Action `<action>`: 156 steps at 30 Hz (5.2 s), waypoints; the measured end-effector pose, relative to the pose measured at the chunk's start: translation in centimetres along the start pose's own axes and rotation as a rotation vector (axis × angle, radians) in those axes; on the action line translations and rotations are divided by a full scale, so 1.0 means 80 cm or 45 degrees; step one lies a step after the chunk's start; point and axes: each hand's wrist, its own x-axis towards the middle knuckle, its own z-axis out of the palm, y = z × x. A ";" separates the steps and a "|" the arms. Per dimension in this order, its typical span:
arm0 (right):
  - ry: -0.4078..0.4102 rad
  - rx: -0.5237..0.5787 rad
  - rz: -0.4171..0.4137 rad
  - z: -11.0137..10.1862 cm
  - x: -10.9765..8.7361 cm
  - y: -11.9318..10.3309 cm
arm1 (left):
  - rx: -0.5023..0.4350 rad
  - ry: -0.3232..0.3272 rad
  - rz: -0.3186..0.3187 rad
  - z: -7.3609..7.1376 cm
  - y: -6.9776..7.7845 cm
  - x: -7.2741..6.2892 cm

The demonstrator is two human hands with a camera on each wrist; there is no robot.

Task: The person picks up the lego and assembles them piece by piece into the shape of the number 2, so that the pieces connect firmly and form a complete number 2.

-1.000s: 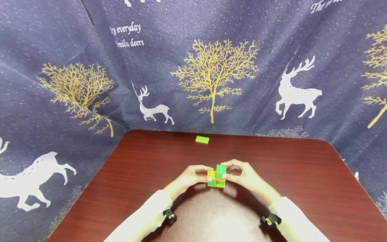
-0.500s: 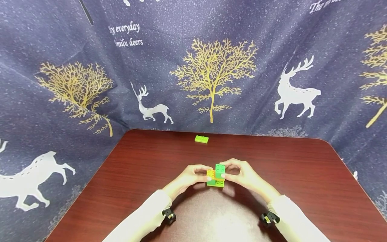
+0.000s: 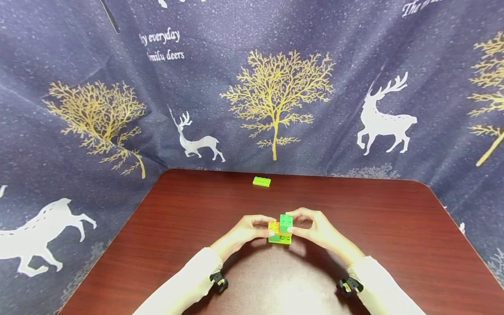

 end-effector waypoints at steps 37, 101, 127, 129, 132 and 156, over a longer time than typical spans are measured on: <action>-0.067 0.026 -0.004 -0.001 0.001 0.040 | 0.048 0.053 -0.001 0.004 0.009 -0.002; -0.093 0.297 0.293 -0.011 0.011 0.035 | -0.001 0.000 0.012 0.002 0.006 -0.001; 0.082 0.605 0.272 -0.008 0.112 0.103 | 0.026 0.001 0.021 0.003 0.008 -0.002; 0.088 0.608 0.307 -0.006 0.118 0.111 | 0.025 0.001 0.022 0.003 0.008 -0.002; 0.087 0.593 0.363 -0.002 0.128 0.124 | 0.009 -0.003 0.017 0.003 0.008 -0.002; -0.116 0.312 0.556 0.042 0.166 0.159 | 0.029 -0.024 -0.006 -0.001 0.002 -0.007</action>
